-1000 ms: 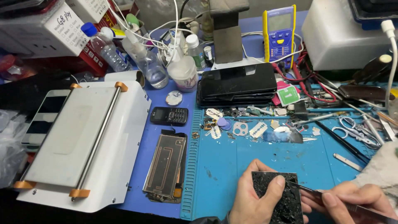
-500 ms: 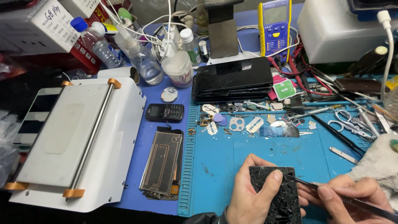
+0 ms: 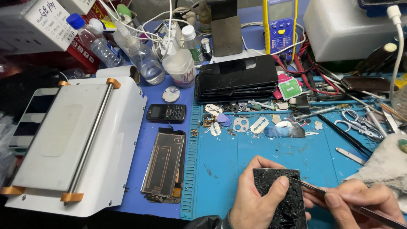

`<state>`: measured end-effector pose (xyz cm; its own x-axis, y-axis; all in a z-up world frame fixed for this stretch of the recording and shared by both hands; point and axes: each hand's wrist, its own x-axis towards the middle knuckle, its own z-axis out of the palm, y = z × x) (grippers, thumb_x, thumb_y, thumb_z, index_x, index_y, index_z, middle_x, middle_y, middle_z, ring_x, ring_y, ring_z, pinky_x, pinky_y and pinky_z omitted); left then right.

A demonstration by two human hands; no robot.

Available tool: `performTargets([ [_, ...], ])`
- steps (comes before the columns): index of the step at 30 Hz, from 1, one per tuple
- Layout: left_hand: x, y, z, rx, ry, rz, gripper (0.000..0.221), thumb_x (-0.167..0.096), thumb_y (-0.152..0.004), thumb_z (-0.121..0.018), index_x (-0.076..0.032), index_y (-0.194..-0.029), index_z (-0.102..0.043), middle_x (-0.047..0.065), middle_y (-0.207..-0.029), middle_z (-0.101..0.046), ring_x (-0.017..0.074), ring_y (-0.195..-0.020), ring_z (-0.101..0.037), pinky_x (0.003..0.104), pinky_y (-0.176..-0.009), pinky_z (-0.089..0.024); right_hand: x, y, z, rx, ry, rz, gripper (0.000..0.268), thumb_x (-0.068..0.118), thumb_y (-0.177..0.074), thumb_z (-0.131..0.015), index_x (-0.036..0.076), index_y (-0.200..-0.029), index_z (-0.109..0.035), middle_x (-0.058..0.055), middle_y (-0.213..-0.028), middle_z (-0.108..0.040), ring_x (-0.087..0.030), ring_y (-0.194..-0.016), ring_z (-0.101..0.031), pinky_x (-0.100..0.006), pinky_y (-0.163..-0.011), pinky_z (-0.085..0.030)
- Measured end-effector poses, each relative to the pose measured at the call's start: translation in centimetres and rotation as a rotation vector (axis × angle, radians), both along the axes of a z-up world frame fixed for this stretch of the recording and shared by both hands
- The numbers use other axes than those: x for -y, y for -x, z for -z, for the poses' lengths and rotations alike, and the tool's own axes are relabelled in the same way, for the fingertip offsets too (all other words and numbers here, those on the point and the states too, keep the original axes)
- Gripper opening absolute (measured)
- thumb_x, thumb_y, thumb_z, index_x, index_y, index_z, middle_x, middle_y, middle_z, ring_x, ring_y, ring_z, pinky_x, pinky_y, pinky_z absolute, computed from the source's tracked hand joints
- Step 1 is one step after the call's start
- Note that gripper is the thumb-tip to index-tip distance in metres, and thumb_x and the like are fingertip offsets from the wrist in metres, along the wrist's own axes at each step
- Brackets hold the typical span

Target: Removing broken glass shards from a smartphone display assembly using a scalpel and tweezers at a repair bench.

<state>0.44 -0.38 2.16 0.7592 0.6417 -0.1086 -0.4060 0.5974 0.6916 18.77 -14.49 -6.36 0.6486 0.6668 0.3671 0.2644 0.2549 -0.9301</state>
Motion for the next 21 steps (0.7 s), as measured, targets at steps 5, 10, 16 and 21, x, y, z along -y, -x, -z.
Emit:
performTargets([
  [5,-0.1,0.1,-0.4,-0.016,-0.029,0.01,0.042,-0.017,-0.1,-0.065,0.006,-0.12,-0.037,0.03,-0.104,-0.062,0.0329,-0.079,-0.071,0.039,-0.069,-0.065,-0.4,0.4,-0.6,0.017,-0.008,0.016,0.032,-0.006,-0.086,-0.068,0.01,-0.106,-0.047,-0.011,-0.091,-0.072,-0.012,-0.08,-0.075,-0.023,-0.077,-0.069],
  [10,-0.2,0.1,-0.8,-0.035,0.033,0.035,0.035,-0.012,-0.105,-0.061,0.005,-0.123,-0.037,0.027,-0.099,-0.062,0.0332,-0.082,-0.072,0.042,-0.07,-0.066,-1.4,1.3,-1.9,-0.088,-0.078,0.011,0.023,-0.006,-0.088,-0.067,0.008,-0.099,-0.053,-0.009,-0.084,-0.068,-0.013,-0.073,-0.075,-0.026,-0.076,-0.073],
  [16,-0.2,0.0,-1.0,-0.051,0.026,0.017,0.03,-0.007,-0.106,-0.06,0.006,-0.122,-0.038,0.026,-0.096,-0.064,0.0304,-0.077,-0.072,0.038,-0.067,-0.065,-0.7,0.4,-1.3,0.093,0.008,0.023,0.032,-0.004,-0.084,-0.07,0.01,-0.104,-0.05,-0.011,-0.089,-0.074,-0.009,-0.071,-0.075,-0.018,-0.065,-0.066],
  [21,-0.4,0.1,-0.6,-0.023,0.017,0.028,0.031,-0.007,-0.107,-0.057,0.005,-0.125,-0.035,0.028,-0.102,-0.064,0.0317,-0.082,-0.072,0.039,-0.07,-0.065,-0.2,1.7,-2.9,0.107,-0.008,-0.085,0.037,-0.004,-0.084,-0.069,0.013,-0.11,-0.049,-0.009,-0.102,-0.069,-0.023,-0.105,-0.082,-0.031,-0.093,-0.077],
])
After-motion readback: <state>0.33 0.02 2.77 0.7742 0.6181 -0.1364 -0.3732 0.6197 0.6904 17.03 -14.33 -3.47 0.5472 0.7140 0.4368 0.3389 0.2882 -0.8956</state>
